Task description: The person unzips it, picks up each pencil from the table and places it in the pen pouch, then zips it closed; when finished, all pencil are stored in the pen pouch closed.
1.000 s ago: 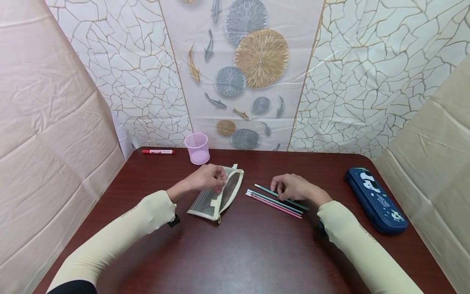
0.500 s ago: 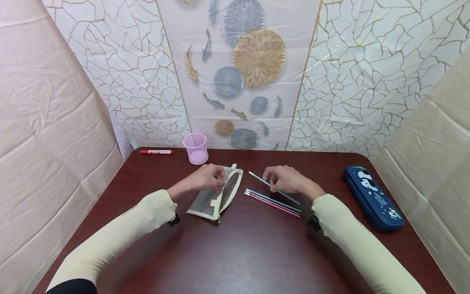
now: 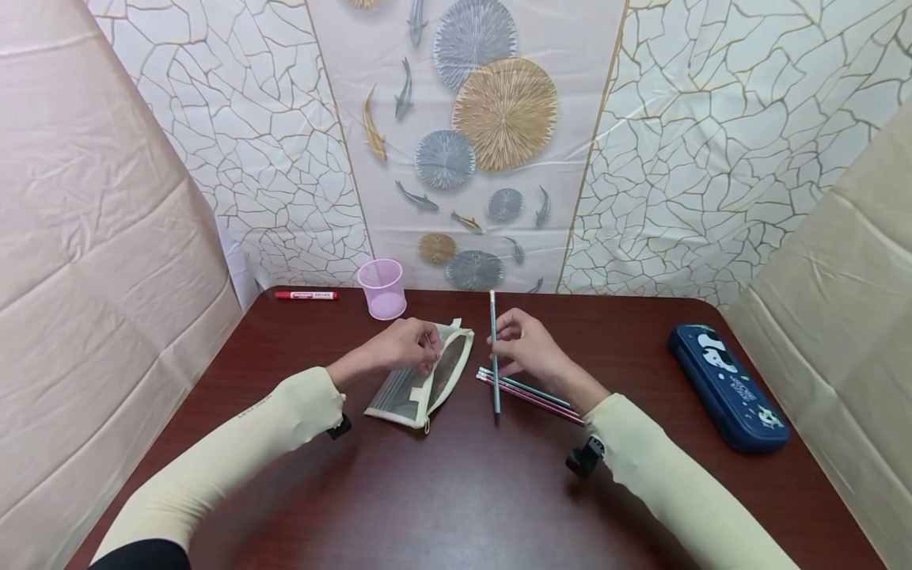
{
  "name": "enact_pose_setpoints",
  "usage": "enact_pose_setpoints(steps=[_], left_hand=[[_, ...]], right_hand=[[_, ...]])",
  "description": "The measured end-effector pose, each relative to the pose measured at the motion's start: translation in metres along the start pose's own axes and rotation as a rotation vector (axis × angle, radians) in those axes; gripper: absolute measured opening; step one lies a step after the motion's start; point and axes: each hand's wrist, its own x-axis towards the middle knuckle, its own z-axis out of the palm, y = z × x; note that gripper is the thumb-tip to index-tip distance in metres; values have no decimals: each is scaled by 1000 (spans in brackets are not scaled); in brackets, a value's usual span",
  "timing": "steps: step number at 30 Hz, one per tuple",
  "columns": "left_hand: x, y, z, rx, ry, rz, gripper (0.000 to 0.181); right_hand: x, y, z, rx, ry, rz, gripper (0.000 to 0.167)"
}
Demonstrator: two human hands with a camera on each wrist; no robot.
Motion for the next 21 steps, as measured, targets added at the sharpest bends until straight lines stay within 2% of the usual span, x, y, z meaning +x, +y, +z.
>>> enact_pose_setpoints(steps=[6,10,15,21], left_hand=[[1,0,1,35,-9,5,5],[3,-1,2,45,-15,7,5],[4,-1,2,57,-5,7,5],[6,1,3,68,-2,7,4]], right_hand=[[4,4,26,299,159,54,26],[8,8,49,408,253,64,28],[11,12,77,462,300,63,32],[9,22,93,467,260,74,32]])
